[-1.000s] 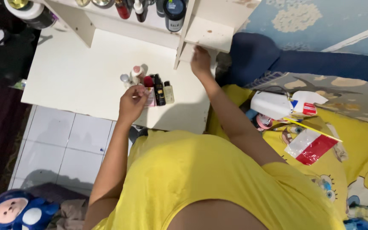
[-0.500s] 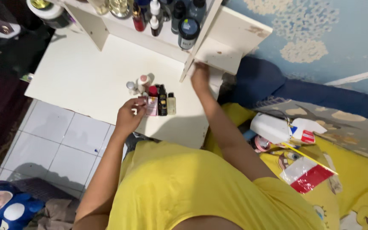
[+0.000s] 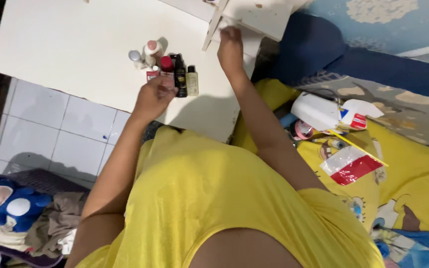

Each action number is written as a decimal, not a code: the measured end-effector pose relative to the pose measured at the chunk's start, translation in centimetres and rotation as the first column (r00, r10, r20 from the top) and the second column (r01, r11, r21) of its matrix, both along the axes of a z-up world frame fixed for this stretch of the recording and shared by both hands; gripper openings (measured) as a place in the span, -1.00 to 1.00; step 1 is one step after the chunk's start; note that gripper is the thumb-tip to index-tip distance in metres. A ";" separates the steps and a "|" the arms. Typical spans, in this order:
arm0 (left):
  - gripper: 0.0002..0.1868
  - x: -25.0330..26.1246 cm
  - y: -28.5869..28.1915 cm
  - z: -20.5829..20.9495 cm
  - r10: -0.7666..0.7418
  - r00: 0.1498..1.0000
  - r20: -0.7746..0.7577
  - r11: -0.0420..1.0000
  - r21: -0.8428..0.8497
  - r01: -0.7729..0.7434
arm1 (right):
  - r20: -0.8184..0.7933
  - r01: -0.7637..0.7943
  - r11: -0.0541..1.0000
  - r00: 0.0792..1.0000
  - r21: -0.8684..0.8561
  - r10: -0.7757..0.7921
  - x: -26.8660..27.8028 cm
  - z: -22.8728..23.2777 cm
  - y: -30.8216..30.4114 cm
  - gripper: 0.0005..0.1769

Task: The person wipes a white shelf surface with a tissue, then removes several small bottles and boxes from the shelf, wipes the shelf again, and places the items back. The person also handles a small round container and continues wiping the shelf surface.

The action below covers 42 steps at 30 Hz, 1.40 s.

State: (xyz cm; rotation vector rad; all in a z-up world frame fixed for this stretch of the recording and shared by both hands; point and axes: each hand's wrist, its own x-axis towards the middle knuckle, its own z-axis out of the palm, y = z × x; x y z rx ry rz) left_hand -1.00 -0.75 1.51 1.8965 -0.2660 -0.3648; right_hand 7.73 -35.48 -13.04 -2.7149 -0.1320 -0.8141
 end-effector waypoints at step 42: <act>-0.63 -2.4 2.3 -1.0 0.065 0.992 -0.111 0.990 0.134 -0.050 | -0.141 -0.310 0.950 0.943 -0.042 0.302 -3.1 -2.6 3.8 -0.74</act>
